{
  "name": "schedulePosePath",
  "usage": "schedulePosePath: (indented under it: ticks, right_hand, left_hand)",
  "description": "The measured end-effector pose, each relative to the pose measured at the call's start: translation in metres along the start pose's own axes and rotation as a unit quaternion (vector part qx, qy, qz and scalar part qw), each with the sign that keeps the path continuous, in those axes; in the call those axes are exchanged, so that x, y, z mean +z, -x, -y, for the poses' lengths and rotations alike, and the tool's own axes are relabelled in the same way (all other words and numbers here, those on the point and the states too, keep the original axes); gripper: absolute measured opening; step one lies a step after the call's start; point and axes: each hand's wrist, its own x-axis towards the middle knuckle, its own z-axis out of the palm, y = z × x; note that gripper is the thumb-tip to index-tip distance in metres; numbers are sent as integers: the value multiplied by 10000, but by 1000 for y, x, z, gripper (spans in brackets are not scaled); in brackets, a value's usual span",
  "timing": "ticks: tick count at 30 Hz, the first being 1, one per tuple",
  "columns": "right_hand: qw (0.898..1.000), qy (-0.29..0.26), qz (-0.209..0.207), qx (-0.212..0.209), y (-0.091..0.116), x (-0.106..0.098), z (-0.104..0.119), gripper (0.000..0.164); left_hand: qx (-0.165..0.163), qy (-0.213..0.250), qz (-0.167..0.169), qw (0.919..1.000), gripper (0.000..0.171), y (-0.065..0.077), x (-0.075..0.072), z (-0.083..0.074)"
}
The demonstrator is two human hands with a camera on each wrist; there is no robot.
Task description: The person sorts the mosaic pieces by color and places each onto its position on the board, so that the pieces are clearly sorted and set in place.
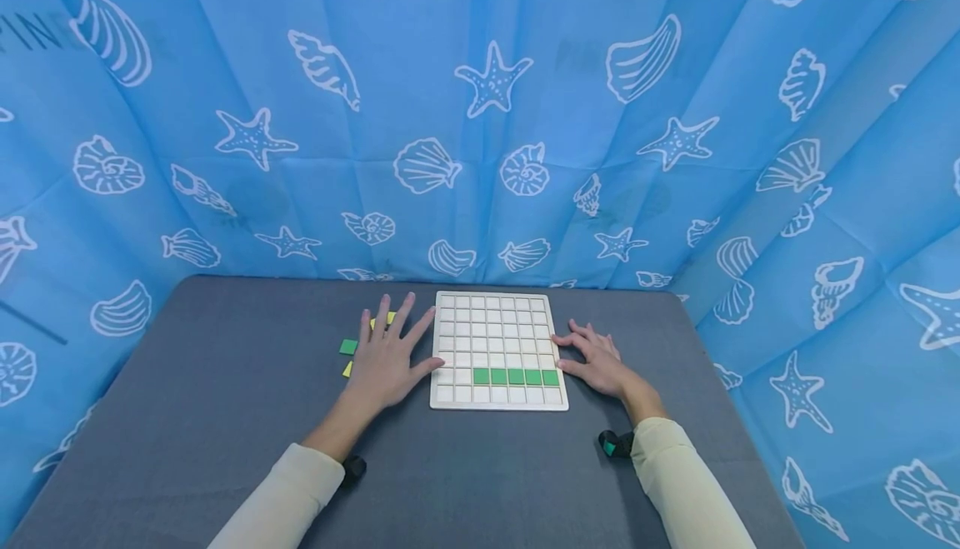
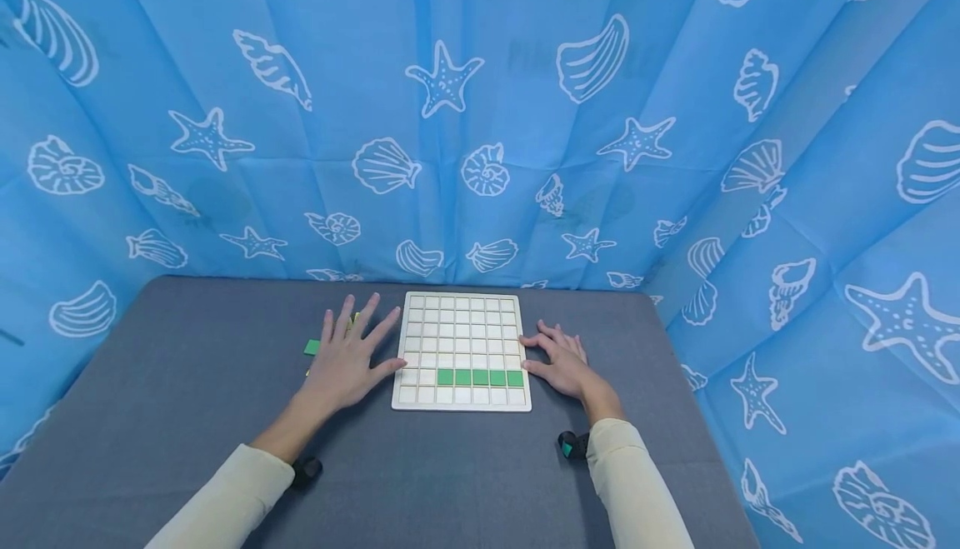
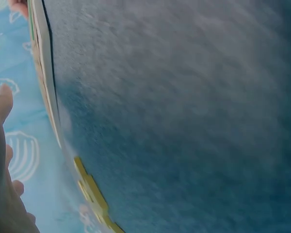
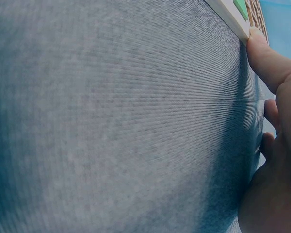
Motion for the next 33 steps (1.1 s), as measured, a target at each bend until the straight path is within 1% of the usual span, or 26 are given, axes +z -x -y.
schedulePosePath:
  ticks: [6, 12, 17, 23, 33]
  right_hand:
    - [10000, 8, -1, 4, 1, 0, 1, 50]
    - [10000, 17, 2, 13, 1, 0, 1, 49]
    - [10000, 25, -11, -7, 2, 0, 1, 49]
    - [10000, 10, 1, 9, 1, 0, 0, 50]
    - [10000, -33, 36, 9, 1, 0, 1, 52]
  left_hand:
    - [-188, 4, 141, 9997, 85, 3, -1, 9]
    - [-297, 92, 51, 9995, 85, 5, -6, 20]
    - [-404, 106, 8, 9991, 85, 8, -6, 30]
    - [-506, 166, -13, 9986, 87, 13, -10, 43]
    - [-689, 82, -96, 9975, 84, 19, -19, 62]
